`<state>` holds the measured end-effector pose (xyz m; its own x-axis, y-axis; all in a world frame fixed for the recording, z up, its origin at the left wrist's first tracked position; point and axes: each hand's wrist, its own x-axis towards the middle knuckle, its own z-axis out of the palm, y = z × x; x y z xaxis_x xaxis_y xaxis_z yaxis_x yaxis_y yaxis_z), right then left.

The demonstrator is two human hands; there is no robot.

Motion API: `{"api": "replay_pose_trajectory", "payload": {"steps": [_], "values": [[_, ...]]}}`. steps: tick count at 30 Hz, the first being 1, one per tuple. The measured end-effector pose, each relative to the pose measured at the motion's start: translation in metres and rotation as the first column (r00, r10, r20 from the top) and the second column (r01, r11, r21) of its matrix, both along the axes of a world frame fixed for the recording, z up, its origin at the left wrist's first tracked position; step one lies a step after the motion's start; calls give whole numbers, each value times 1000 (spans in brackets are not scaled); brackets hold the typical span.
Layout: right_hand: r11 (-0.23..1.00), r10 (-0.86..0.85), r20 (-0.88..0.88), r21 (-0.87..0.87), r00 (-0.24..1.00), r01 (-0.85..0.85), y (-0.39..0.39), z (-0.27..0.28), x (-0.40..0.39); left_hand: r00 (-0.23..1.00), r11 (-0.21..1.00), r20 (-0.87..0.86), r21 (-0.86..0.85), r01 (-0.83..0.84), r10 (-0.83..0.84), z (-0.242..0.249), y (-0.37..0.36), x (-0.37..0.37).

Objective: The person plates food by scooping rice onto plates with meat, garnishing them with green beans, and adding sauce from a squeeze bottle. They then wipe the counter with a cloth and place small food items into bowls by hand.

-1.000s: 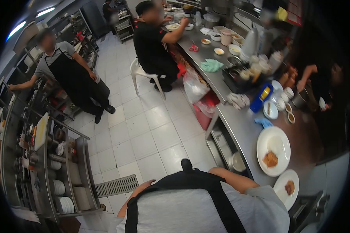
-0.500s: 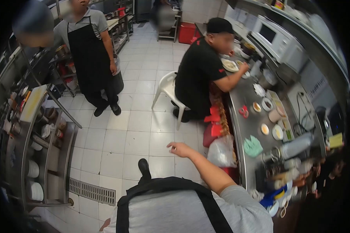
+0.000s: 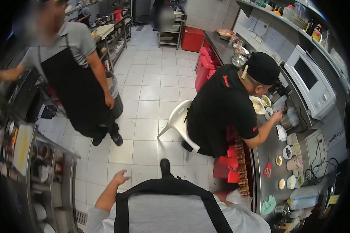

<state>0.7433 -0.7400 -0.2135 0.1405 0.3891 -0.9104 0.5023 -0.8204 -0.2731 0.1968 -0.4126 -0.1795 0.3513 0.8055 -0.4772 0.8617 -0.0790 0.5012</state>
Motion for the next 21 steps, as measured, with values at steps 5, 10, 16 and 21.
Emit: {"api": "replay_pose_trajectory", "payload": {"steps": [5,10,16,21], "values": [[989,146,-5,3,989,-146,108,-39,53,998,1000,62,10,19,-19,58,157,99],[609,716,223,262,661,-748,299,-100,102,946,934,175,-188,305,-274,20,252,139],[827,-332,-303,361,893,430,607,37,97,924,932,-165,-177,315,-344,64,419,163],[641,-393,-300,588,869,493,723,103,82,843,879,-247,-152,452,-477,105,580,214]]}}
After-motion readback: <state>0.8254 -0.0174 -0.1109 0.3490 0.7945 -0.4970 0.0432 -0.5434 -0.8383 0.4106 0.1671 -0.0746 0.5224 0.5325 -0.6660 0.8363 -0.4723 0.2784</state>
